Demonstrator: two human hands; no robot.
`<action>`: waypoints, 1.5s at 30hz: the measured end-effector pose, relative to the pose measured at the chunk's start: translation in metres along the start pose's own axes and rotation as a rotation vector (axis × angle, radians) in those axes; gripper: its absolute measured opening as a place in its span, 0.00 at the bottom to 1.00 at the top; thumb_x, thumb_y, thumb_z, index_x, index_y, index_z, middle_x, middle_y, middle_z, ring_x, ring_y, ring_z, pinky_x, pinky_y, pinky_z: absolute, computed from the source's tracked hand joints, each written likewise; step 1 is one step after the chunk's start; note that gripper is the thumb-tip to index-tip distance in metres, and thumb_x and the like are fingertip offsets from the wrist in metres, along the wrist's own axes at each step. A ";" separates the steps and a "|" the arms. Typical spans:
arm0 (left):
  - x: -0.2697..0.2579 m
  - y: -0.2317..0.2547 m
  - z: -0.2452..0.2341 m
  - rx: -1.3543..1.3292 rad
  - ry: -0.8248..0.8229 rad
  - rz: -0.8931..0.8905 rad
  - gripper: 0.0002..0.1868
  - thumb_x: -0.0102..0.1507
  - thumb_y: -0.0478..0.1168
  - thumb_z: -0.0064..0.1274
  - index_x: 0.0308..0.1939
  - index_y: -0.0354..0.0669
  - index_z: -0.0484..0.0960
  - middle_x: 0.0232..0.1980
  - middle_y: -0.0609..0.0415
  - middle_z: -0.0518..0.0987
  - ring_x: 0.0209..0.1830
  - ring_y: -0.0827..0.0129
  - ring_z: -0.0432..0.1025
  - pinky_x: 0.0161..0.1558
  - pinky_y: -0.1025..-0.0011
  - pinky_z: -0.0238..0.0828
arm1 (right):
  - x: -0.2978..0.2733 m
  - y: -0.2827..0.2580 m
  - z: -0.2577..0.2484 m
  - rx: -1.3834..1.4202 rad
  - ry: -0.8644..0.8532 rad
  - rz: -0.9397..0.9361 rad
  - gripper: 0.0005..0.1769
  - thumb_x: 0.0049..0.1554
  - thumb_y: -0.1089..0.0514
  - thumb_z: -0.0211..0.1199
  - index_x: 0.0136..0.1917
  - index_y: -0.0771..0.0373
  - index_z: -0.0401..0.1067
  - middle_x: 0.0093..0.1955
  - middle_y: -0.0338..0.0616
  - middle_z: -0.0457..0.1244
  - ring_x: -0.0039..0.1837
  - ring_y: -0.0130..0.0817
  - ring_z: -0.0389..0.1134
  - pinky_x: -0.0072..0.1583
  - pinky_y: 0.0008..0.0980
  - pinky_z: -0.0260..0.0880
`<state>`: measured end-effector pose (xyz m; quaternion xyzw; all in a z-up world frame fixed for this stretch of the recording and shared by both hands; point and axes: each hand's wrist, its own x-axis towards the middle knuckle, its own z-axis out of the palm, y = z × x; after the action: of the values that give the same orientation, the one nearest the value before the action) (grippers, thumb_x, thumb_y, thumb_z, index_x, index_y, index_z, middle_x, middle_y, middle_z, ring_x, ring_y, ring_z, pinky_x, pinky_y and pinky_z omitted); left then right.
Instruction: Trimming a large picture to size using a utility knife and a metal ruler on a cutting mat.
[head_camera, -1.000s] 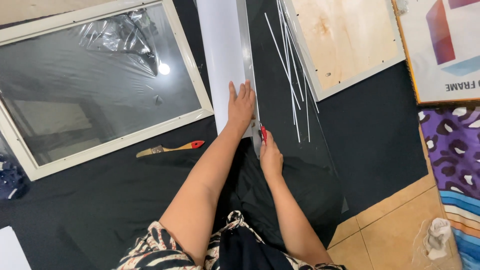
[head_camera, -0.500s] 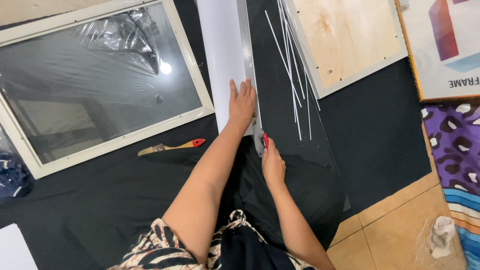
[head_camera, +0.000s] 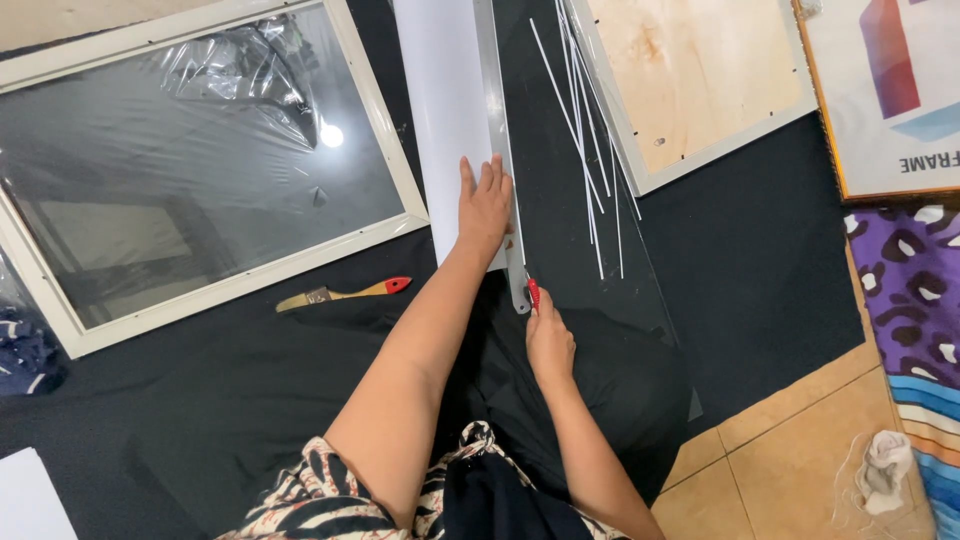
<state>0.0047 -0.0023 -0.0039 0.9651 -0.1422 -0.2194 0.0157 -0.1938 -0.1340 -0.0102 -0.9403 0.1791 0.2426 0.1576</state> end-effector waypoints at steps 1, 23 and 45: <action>0.001 0.000 0.003 -0.002 -0.002 0.003 0.49 0.57 0.60 0.67 0.75 0.45 0.60 0.82 0.46 0.56 0.81 0.60 0.49 0.77 0.35 0.19 | 0.002 0.004 0.001 -0.002 -0.001 0.003 0.25 0.67 0.52 0.45 0.76 0.45 0.57 0.62 0.55 0.66 0.57 0.65 0.71 0.59 0.61 0.73; 0.005 -0.003 0.031 -0.042 0.207 0.012 0.22 0.73 0.42 0.39 0.71 0.44 0.66 0.80 0.47 0.61 0.78 0.62 0.54 0.77 0.36 0.27 | 0.135 -0.079 -0.021 0.337 0.262 -0.170 0.23 0.66 0.53 0.52 0.74 0.42 0.61 0.63 0.54 0.68 0.62 0.59 0.70 0.60 0.58 0.72; -0.012 -0.004 -0.006 -0.038 0.118 0.003 0.24 0.72 0.39 0.44 0.72 0.44 0.64 0.81 0.46 0.58 0.81 0.60 0.51 0.76 0.34 0.21 | 0.086 -0.060 -0.021 0.178 0.125 -0.097 0.25 0.67 0.56 0.48 0.77 0.46 0.59 0.64 0.58 0.67 0.62 0.57 0.70 0.60 0.55 0.73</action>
<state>-0.0026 0.0047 0.0059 0.9756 -0.1383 -0.1649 0.0426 -0.0905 -0.1113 -0.0237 -0.9435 0.1636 0.1588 0.2406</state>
